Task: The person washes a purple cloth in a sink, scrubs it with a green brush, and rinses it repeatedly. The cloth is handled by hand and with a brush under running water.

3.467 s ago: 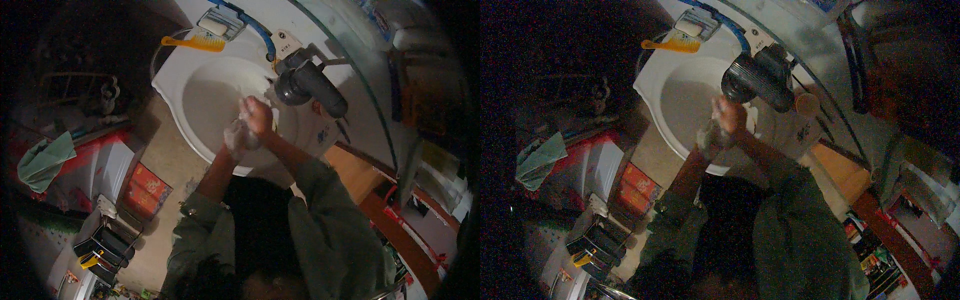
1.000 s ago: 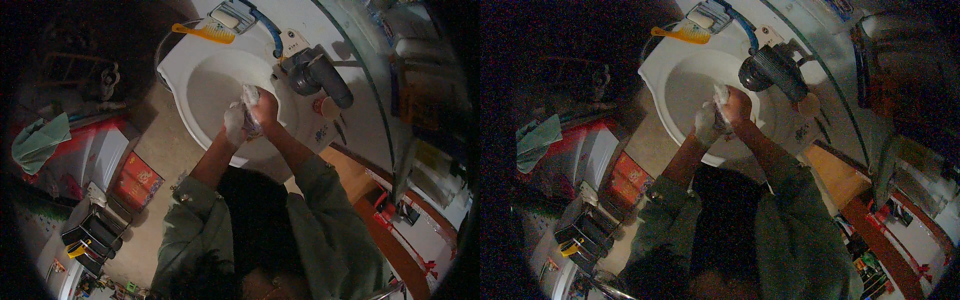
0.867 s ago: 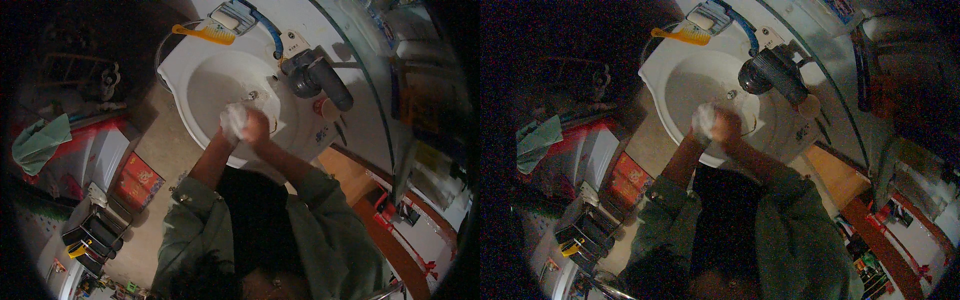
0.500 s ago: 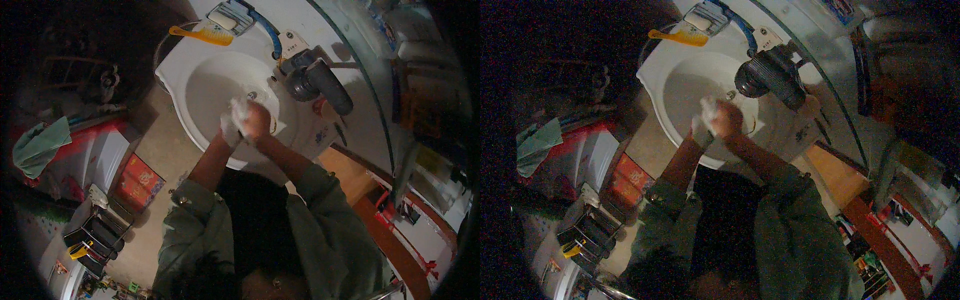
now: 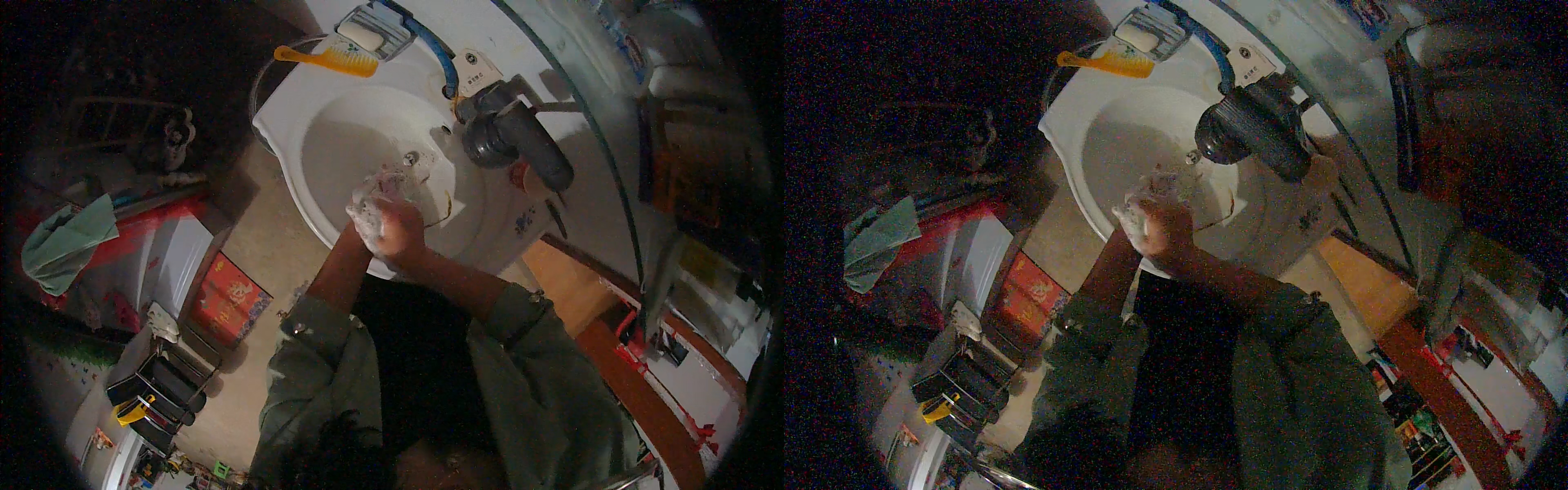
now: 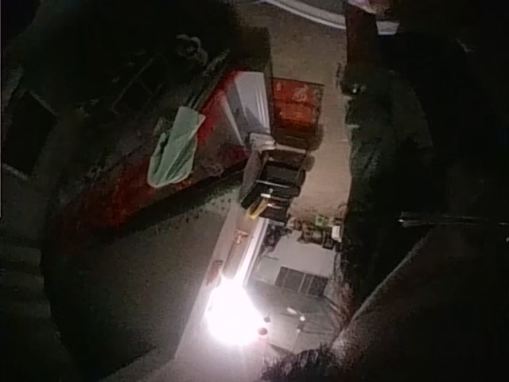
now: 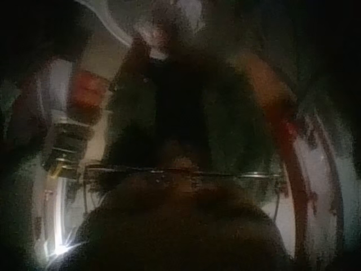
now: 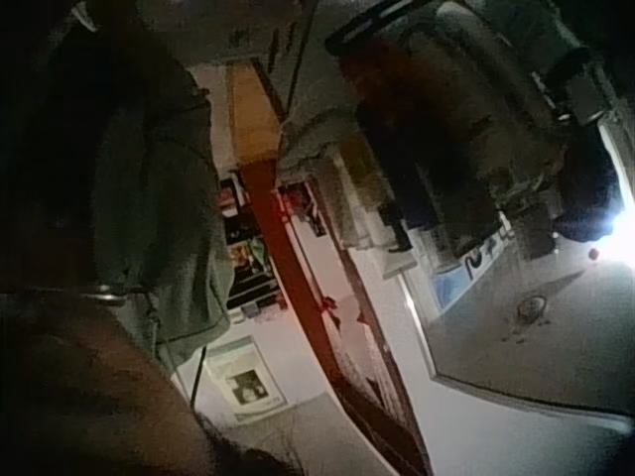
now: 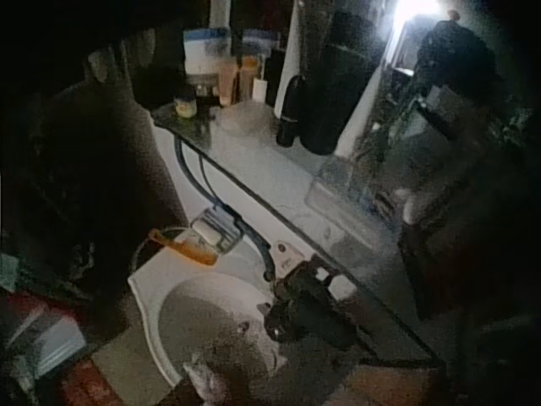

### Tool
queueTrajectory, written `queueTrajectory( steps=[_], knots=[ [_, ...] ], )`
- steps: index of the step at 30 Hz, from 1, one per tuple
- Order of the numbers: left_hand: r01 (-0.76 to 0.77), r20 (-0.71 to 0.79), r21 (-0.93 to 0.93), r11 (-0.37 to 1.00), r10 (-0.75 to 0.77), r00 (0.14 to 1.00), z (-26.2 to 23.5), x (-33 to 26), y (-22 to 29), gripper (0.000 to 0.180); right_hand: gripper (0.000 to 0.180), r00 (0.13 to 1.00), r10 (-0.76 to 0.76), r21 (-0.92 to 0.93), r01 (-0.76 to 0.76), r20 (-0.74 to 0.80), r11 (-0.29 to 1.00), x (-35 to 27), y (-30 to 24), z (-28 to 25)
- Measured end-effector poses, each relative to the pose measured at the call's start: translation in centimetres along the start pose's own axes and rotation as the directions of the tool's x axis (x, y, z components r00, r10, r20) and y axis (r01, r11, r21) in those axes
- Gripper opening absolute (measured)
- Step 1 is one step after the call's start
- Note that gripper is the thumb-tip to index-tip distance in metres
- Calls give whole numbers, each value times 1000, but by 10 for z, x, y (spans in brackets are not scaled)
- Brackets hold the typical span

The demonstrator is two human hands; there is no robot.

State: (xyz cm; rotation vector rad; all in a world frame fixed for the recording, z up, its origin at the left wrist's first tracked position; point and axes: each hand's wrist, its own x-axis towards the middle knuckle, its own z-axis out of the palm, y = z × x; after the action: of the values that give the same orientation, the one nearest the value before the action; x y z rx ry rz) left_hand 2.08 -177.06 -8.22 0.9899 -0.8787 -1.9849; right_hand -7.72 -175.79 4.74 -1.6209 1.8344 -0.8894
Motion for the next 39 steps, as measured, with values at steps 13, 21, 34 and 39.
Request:
queueTrajectory(
  steps=[13, 21, 34, 39],
  knots=[
    [439, 215, -157, 885, -403, 890, 60, -36, 131, 51, 33, 977, 150, 357, -87, -154, 930, 47, 75, -41],
    [214, -51, -645, 733, -322, 946, 60, -31, 111, 44, 19, 987, -116, -22, 119, 109, 993, -7, -39, -21],
    [362, 478, -593, 719, -47, 877, 5, -16, 7, 50, 27, 978, -28, -108, 51, 207, 993, -2, -26, -10],
    [82, 304, 404, 911, -218, 927, 27, -32, 65, 51, 22, 995, -6, 148, 20, -97, 989, 29, 77, -3]
  ],
)
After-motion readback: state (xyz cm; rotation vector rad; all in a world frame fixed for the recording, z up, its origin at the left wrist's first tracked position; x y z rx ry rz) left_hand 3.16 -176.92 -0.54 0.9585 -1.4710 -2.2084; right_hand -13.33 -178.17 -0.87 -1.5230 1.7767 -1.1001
